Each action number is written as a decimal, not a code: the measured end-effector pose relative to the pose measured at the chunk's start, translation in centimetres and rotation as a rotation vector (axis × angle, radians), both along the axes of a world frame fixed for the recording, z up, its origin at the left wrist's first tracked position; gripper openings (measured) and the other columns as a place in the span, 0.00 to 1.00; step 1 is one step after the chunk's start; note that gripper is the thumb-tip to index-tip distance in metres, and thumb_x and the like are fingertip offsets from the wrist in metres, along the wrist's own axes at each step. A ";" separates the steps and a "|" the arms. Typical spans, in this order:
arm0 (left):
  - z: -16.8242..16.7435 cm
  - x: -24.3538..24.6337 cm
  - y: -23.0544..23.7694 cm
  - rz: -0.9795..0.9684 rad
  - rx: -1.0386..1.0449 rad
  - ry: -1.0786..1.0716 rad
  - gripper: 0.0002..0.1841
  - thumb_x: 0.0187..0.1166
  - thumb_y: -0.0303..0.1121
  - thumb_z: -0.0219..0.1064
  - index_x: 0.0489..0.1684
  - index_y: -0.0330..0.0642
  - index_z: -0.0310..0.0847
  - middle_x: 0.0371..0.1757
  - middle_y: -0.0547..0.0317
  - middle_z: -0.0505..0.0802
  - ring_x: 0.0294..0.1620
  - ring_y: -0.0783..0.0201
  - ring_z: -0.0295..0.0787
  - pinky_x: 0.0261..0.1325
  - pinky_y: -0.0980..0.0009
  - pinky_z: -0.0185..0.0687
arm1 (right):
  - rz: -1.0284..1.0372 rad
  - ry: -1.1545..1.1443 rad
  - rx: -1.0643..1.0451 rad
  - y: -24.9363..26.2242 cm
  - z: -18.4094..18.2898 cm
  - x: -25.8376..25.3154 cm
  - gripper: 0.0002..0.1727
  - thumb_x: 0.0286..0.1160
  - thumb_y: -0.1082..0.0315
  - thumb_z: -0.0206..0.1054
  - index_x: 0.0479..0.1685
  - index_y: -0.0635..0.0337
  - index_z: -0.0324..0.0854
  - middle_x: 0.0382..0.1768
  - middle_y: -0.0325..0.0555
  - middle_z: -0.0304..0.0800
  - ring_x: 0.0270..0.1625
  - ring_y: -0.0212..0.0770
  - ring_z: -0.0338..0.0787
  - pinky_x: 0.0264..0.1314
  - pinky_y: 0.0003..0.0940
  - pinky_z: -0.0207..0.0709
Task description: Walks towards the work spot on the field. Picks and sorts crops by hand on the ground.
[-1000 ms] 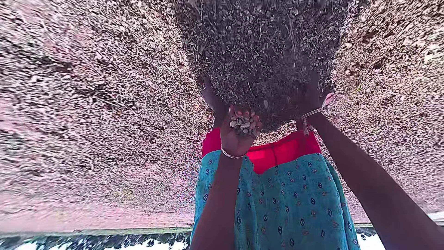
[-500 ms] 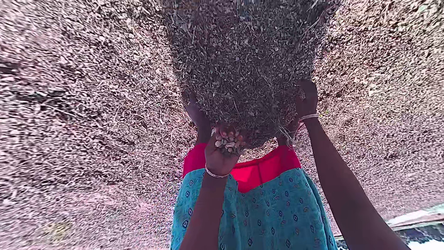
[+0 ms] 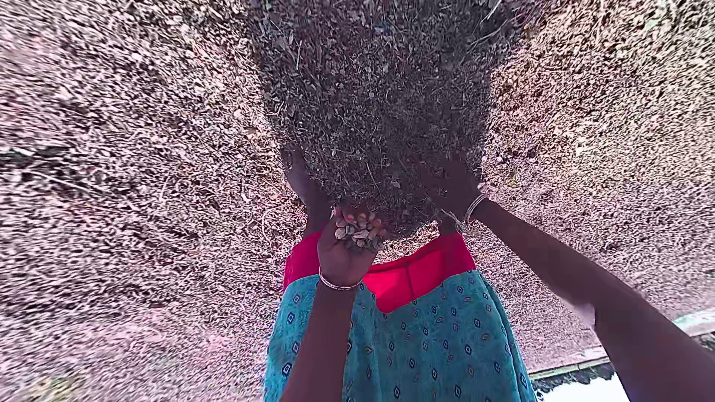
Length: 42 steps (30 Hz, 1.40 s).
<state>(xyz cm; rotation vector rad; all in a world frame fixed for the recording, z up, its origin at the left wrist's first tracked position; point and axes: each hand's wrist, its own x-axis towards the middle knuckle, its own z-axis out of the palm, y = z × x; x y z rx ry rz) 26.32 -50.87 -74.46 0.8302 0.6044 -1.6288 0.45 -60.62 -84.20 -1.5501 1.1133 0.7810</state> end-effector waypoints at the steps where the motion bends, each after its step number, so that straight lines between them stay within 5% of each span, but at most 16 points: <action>1: 0.1 0.0 0.0 -0.004 0.011 -0.005 0.21 0.88 0.45 0.53 0.28 0.54 0.92 0.33 0.65 0.94 0.40 0.66 0.94 0.47 0.66 0.92 | -0.063 -0.001 0.017 0.8 0.8 -0.8 0.23 0.78 0.53 0.72 0.72 0.41 0.87 0.95 0.56 0.48 0.94 0.71 0.45 0.84 0.83 0.43; 3: 0.1 0.1 0.1 -0.010 0.031 -0.014 0.22 0.88 0.45 0.52 0.28 0.55 0.91 0.33 0.66 0.94 0.39 0.66 0.93 0.46 0.67 0.91 | -0.197 0.045 -0.036 0.7 1.1 -2.8 0.17 0.81 0.60 0.69 0.62 0.54 0.91 0.89 0.60 0.63 0.89 0.69 0.61 0.83 0.80 0.48; 5: 0.1 0.0 0.1 -0.031 0.051 -0.013 0.24 0.89 0.46 0.49 0.27 0.54 0.90 0.33 0.65 0.94 0.38 0.67 0.93 0.45 0.68 0.91 | -0.321 0.108 -0.178 -1.0 0.2 -5.0 0.15 0.80 0.67 0.67 0.57 0.63 0.91 0.78 0.66 0.77 0.81 0.66 0.76 0.81 0.69 0.64; 9: 0.1 -0.1 0.4 -0.042 0.072 0.014 0.25 0.89 0.49 0.49 0.28 0.54 0.91 0.33 0.65 0.94 0.38 0.67 0.93 0.44 0.68 0.90 | -0.512 0.286 -0.364 -6.3 -2.7 -6.7 0.18 0.84 0.66 0.62 0.66 0.65 0.85 0.72 0.65 0.84 0.78 0.59 0.80 0.83 0.55 0.67; 11: 0.2 -0.1 0.6 -0.042 0.086 0.011 0.25 0.90 0.48 0.48 0.29 0.54 0.91 0.34 0.64 0.94 0.39 0.66 0.93 0.45 0.68 0.91 | -0.631 0.340 -0.402 -7.7 -4.8 -5.7 0.24 0.84 0.62 0.62 0.76 0.61 0.79 0.81 0.64 0.74 0.84 0.59 0.73 0.86 0.55 0.64; 15: 0.1 -0.2 0.4 -0.048 0.060 0.019 0.25 0.90 0.48 0.48 0.30 0.53 0.91 0.35 0.63 0.95 0.39 0.66 0.94 0.45 0.68 0.91 | -0.747 0.421 -0.358 -4.7 -6.6 0.2 0.49 0.77 0.44 0.69 0.96 0.51 0.51 0.96 0.64 0.32 0.94 0.70 0.45 0.90 0.64 0.53; 20: 0.2 -0.2 0.4 -0.056 0.049 -0.019 0.25 0.90 0.47 0.46 0.28 0.56 0.90 0.33 0.66 0.94 0.39 0.66 0.93 0.45 0.68 0.90 | -0.674 0.564 -0.206 4.2 -5.2 5.9 0.58 0.71 0.36 0.72 0.99 0.42 0.41 0.97 0.60 0.33 0.93 0.76 0.48 0.78 0.73 0.67; 23: 0.0 -0.2 0.3 -0.050 0.040 -0.012 0.24 0.90 0.47 0.47 0.29 0.56 0.90 0.34 0.65 0.93 0.39 0.66 0.93 0.46 0.67 0.90 | -0.738 0.637 -0.190 7.9 -5.0 6.1 0.51 0.76 0.43 0.70 0.98 0.39 0.45 0.97 0.55 0.39 0.93 0.70 0.51 0.81 0.67 0.68; 27: 0.1 -0.1 0.4 -0.028 0.027 -0.002 0.23 0.90 0.46 0.48 0.30 0.54 0.90 0.34 0.64 0.93 0.40 0.65 0.93 0.47 0.67 0.90 | -0.697 0.718 -0.037 10.2 -3.9 4.9 0.44 0.83 0.45 0.63 0.96 0.48 0.50 0.93 0.63 0.51 0.89 0.70 0.61 0.78 0.68 0.70; 32: 0.2 0.2 0.3 -0.017 -0.009 0.024 0.23 0.91 0.46 0.47 0.32 0.55 0.89 0.36 0.65 0.93 0.43 0.65 0.92 0.49 0.67 0.90 | -0.683 0.751 0.083 8.6 -3.2 3.6 0.47 0.83 0.43 0.62 0.94 0.60 0.50 0.89 0.70 0.57 0.84 0.71 0.70 0.79 0.66 0.70; 35: 0.0 0.3 0.3 0.002 -0.026 0.056 0.22 0.90 0.46 0.50 0.32 0.51 0.90 0.37 0.63 0.93 0.42 0.64 0.92 0.49 0.65 0.90 | -0.691 0.831 -0.004 7.4 -3.1 4.0 0.55 0.75 0.36 0.68 0.96 0.56 0.47 0.90 0.71 0.52 0.85 0.71 0.67 0.77 0.67 0.71; 38: 0.0 0.2 0.4 0.008 -0.012 0.030 0.23 0.91 0.46 0.49 0.31 0.52 0.89 0.35 0.63 0.92 0.41 0.64 0.92 0.48 0.65 0.90 | -0.616 0.706 -0.283 6.6 -1.5 4.7 0.47 0.72 0.45 0.72 0.93 0.45 0.58 0.94 0.58 0.49 0.94 0.68 0.47 0.87 0.76 0.44; 40: 0.1 0.1 0.6 0.007 -0.016 0.019 0.23 0.91 0.45 0.47 0.31 0.52 0.88 0.34 0.64 0.92 0.41 0.65 0.92 0.48 0.66 0.90 | -0.501 0.434 -0.429 6.4 -1.0 4.8 0.26 0.74 0.63 0.70 0.74 0.54 0.81 0.79 0.62 0.74 0.83 0.68 0.69 0.83 0.68 0.60; 42: 0.0 -0.1 0.8 0.005 -0.017 0.024 0.22 0.91 0.45 0.49 0.30 0.52 0.89 0.35 0.64 0.92 0.41 0.65 0.92 0.47 0.66 0.90 | -0.365 0.180 -0.300 5.9 -1.5 5.0 0.13 0.79 0.71 0.65 0.56 0.65 0.89 0.63 0.64 0.87 0.70 0.64 0.84 0.74 0.61 0.75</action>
